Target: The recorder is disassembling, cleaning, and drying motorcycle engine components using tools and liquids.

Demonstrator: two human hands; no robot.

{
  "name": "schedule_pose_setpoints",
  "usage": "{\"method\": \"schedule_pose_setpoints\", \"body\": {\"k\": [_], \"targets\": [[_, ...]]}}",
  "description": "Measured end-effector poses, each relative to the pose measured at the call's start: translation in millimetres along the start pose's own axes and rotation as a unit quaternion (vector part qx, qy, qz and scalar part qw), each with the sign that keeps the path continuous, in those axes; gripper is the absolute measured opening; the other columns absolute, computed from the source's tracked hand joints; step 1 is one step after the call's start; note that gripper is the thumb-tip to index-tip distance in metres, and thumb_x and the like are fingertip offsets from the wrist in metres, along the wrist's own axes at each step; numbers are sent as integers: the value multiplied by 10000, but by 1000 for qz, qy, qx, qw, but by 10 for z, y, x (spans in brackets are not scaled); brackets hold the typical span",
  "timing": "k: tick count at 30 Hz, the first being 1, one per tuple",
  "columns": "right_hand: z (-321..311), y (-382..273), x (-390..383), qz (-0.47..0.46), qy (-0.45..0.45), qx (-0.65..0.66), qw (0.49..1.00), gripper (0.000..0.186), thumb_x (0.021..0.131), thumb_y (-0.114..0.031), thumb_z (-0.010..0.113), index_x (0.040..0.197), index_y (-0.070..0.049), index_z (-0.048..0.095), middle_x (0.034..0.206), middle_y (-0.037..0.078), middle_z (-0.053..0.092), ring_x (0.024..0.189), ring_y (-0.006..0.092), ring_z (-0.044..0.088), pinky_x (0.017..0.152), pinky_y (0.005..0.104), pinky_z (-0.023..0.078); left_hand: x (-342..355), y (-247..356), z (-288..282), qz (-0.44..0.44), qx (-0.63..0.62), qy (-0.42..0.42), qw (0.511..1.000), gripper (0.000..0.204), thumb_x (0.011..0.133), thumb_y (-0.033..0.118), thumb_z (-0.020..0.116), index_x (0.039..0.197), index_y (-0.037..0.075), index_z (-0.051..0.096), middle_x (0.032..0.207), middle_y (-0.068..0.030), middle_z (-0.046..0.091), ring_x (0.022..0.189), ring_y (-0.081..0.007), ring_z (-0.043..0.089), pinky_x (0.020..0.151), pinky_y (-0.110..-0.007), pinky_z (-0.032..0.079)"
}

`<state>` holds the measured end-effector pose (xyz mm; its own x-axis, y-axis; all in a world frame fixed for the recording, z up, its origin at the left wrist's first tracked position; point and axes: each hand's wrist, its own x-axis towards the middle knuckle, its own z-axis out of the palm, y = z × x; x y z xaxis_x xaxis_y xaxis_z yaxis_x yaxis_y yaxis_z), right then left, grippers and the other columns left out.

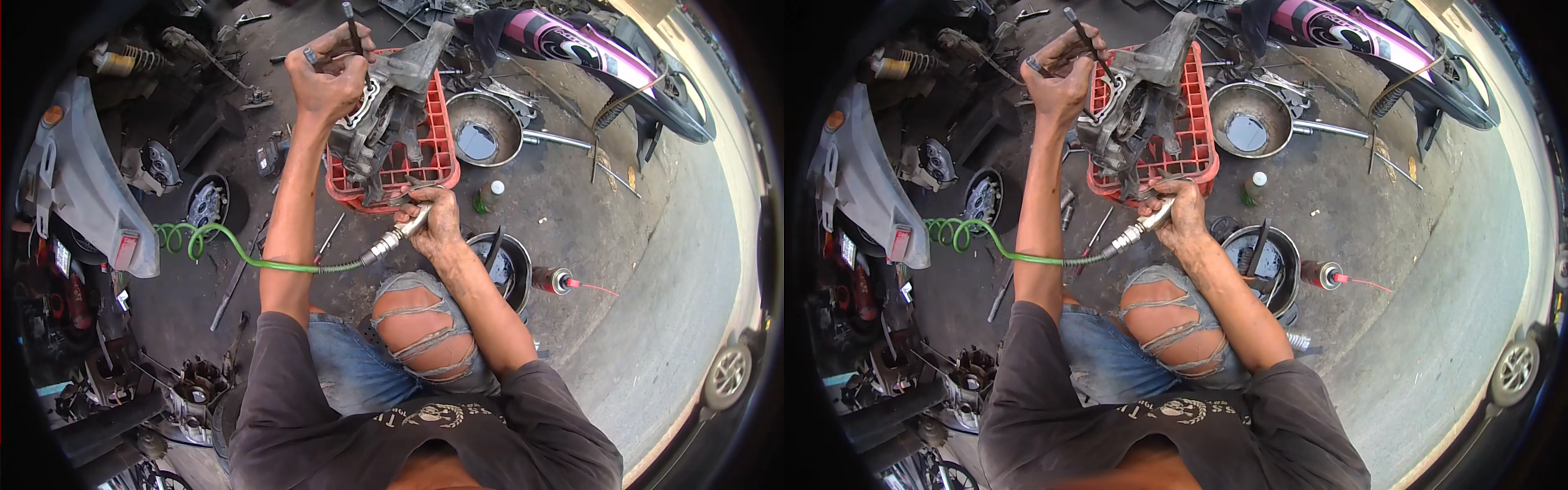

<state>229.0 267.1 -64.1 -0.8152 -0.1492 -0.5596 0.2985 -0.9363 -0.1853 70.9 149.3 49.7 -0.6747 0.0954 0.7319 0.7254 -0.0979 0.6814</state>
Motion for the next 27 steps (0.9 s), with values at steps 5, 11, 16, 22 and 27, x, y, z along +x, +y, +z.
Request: {"method": "schedule_pose_setpoints", "body": {"k": [5,11,16,22,27], "targets": [[-110,-38,136,-3,-4,-28,1000,135,818,-18,470,926,53,508,765,154,542,483,120,394,504,299,407,-107,99,195,-7,97,-55,994,292,797,-115,477,1036,-119,644,860,-113,684,769,-160,673,738,-296,574],[-94,-51,126,17,-81,-47,995,165,827,-17,481,968,61,517,782,171,563,506,128,448,525,297,442,-122,98,219,7,44,-50,998,232,756,-41,533,935,-88,673,783,-64,685,709,-96,654,618,-201,536],[-58,-15,60,49,-80,-45,995,198,822,-11,484,1007,56,508,841,169,588,541,142,489,555,316,480,-118,81,212,6,48,-64,997,243,775,-69,519,973,-95,658,815,-77,679,735,-117,656,668,-236,546],[-82,-16,67,34,-138,-92,986,175,807,21,481,981,45,483,860,193,588,582,167,518,573,349,515,-143,90,267,1,74,-70,995,266,786,-99,507,1011,-98,651,835,-86,673,752,-135,662,690,-250,544],[-57,-123,246,-25,-92,-106,990,165,777,14,501,938,46,486,770,157,554,569,185,522,567,372,518,-180,93,249,29,116,-66,991,253,779,-83,507,987,-101,651,832,-85,675,745,-130,663,673,-236,539]]}}
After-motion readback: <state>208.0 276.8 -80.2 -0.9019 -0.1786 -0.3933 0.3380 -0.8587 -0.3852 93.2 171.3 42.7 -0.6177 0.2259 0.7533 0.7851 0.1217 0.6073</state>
